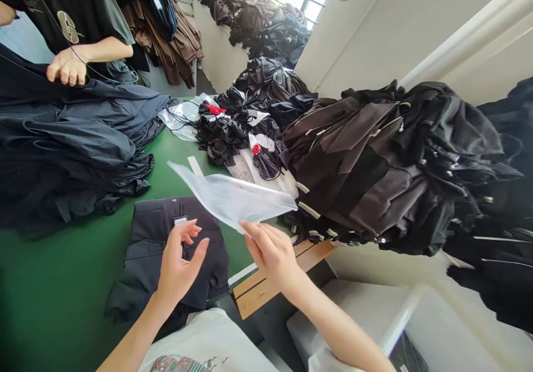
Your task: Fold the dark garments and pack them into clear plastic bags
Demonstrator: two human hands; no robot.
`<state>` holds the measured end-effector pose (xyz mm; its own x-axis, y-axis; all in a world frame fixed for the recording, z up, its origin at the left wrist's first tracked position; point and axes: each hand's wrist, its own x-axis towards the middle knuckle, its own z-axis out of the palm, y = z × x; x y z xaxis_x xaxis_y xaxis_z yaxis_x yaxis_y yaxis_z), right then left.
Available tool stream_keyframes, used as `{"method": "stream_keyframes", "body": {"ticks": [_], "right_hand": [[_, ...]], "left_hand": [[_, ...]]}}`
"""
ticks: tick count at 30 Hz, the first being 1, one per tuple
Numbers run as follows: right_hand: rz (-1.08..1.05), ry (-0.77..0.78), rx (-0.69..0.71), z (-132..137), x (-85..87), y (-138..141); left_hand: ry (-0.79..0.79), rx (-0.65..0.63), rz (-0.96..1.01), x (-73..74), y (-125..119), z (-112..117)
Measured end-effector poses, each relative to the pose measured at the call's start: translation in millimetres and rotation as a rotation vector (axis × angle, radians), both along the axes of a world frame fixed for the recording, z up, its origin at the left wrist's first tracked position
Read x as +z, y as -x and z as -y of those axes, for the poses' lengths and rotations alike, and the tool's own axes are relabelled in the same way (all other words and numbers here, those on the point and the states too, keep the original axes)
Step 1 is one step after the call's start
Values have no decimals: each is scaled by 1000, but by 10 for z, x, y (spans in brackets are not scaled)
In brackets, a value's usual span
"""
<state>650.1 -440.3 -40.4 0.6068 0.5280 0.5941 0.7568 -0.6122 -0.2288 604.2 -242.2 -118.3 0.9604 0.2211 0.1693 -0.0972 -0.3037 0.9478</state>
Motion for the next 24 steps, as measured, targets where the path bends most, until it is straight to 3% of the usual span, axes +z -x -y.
{"method": "stream_keyframes", "body": {"ticks": [2, 5, 12, 18, 24], "right_hand": [[-71, -65, -19, -1, -159, 175], [-175, -137, -55, 15, -302, 311], [-232, -159, -7, 44, -333, 500], [-259, -157, 34, 68, -346, 614], [-294, -123, 115, 109, -363, 700]], "left_hand": [[-262, -36, 276, 201, 13, 85], [-402, -333, 373, 325, -11, 124], [-136, -701, -3, 485, -12, 64], [-153, -885, -154, 646, -15, -56], [-155, -960, -140, 668, 27, -90]]}}
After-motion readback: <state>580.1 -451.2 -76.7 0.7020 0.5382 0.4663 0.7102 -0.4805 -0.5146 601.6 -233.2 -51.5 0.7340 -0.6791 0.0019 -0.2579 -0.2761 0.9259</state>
